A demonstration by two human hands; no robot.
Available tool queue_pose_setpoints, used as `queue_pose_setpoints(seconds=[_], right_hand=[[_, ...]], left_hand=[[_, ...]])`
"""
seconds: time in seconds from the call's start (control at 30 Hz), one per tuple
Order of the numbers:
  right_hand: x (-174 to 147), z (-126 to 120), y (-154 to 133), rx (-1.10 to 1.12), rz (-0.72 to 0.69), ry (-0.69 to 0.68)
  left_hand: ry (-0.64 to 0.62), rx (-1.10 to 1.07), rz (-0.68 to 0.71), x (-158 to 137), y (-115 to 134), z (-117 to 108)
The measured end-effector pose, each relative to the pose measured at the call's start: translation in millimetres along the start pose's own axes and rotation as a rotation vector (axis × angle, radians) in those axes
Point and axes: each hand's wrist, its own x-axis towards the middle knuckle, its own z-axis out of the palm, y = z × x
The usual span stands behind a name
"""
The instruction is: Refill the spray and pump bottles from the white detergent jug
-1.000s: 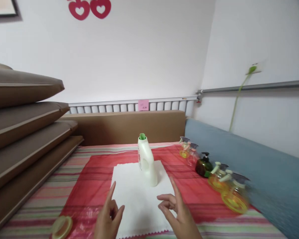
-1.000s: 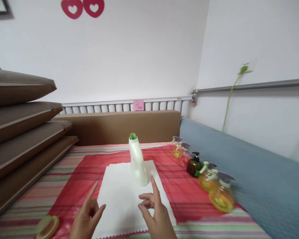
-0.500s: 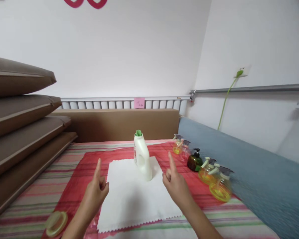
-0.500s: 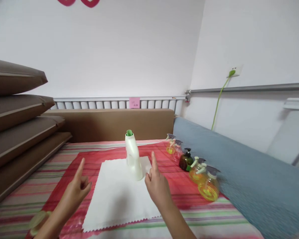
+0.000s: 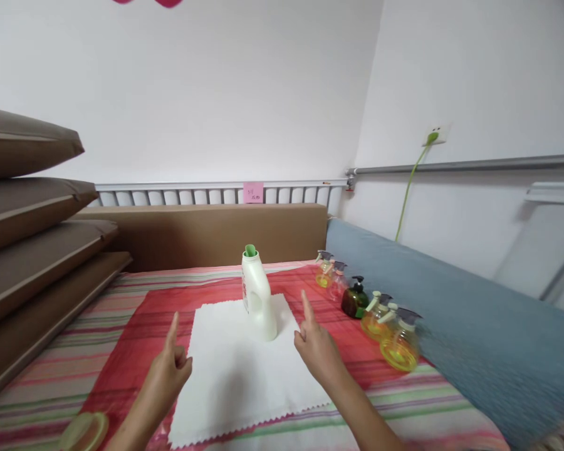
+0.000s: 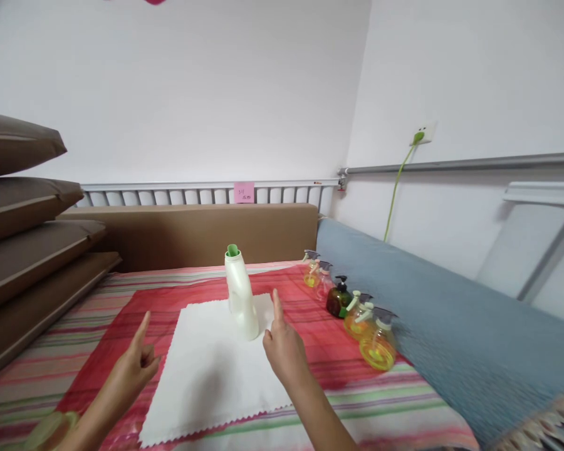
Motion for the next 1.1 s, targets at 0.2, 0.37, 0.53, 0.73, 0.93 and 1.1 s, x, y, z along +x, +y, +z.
queue_pose_setpoints(seconds=[0.2, 0.37, 0.53, 0.73, 0.93, 1.1], right_hand=[[0.0, 4.2, 11.6, 0.023, 0.006, -0.024], [1.6, 8.0, 19.0, 0.023, 0.005, -0.031], [1.4, 16.7, 30.5, 0.045, -0.033, -0.024], [-3.6, 36.9, 116.7, 0.000, -0.038, 0.007], [-27.4, 65.9, 215.1, -0.115, 0.012, 0.098], [-46.7, 91.4, 250.6, -0.294, -0.115, 0.105]], left_hand=[[-0.038, 0.002, 0.013, 1.6, -5.1, 9.4], [-0.027, 0.030, 0.047, 1.9, -11.3, 18.7], [-0.061, -0.001, 0.054, -0.1, -15.0, 28.3], [-0.206, -0.126, -0.076, -9.2, -23.2, 49.3], [-0.264, -0.267, -0.154, 7.1, 9.1, 95.1], [-0.170, -0.462, -0.249, 49.2, 53.8, 151.5]])
